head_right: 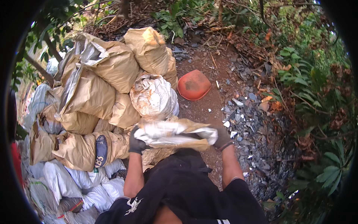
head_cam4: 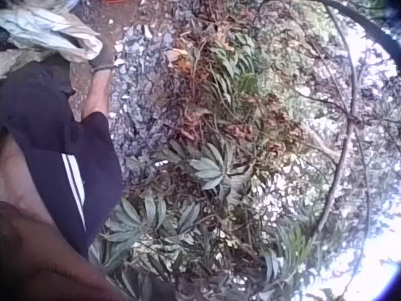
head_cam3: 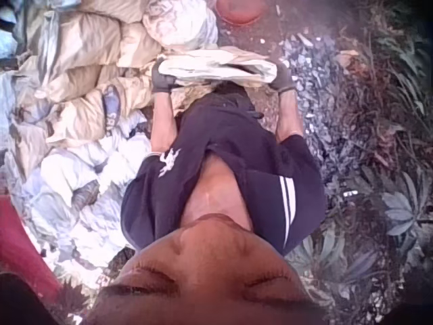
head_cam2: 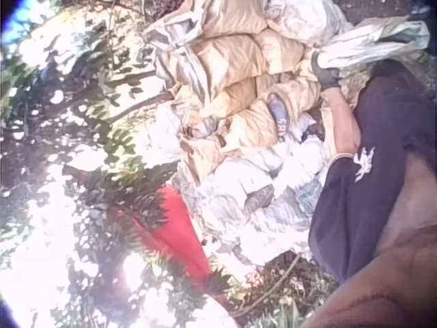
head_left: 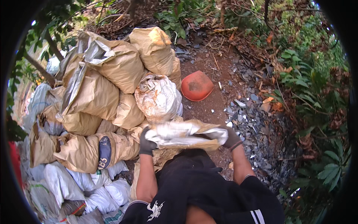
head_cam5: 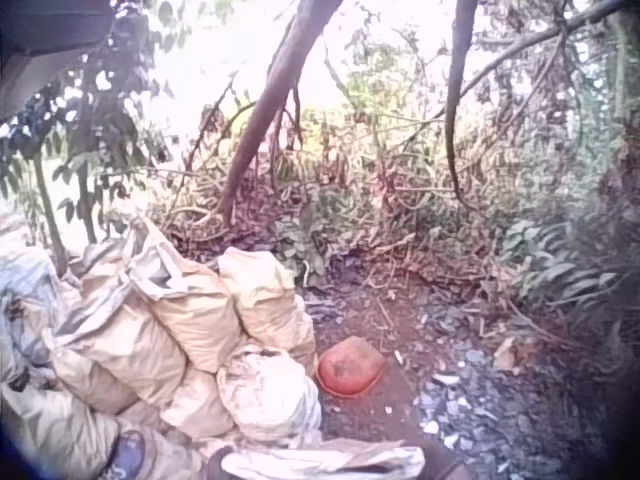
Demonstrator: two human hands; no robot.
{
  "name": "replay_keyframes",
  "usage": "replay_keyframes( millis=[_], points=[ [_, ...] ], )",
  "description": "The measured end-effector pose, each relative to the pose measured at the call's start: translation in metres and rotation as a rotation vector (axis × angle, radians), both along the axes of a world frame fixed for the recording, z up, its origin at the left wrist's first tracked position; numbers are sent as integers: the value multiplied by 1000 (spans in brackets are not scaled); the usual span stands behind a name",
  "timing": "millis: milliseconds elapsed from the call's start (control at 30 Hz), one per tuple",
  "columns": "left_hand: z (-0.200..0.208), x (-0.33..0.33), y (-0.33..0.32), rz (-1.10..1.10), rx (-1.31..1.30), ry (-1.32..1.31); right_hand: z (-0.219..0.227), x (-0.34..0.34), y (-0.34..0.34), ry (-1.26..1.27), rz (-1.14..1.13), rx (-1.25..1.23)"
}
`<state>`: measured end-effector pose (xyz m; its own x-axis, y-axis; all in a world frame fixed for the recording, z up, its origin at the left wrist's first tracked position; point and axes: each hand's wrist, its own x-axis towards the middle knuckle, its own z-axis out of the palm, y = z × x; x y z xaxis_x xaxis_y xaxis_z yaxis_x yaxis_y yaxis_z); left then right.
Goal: The person collects dark rock fragments from the ground into a red basin, then pours them into a large sack among many others. The person repeats this process, gathering more rocks and transferring them into the sack.
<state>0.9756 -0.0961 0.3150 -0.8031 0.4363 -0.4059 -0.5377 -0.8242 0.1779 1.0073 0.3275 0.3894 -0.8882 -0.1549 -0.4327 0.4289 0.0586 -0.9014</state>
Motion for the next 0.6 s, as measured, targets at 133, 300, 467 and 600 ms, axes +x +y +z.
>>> replay_keyframes(
  millis=[133,300,467,600],
  points=[
    [-7,19,-6,277,-185,-109,-1,7,37,317,-6,710],
    [19,25,9,36,-411,114,38,8,33,92,-332,-36],
    [1,38,-3,-743,-1449,533,69,36,37,-2,-215,71],
    [-1,48,28,-503,-1955,701,62,62,8,15,-26,914]
  ],
)
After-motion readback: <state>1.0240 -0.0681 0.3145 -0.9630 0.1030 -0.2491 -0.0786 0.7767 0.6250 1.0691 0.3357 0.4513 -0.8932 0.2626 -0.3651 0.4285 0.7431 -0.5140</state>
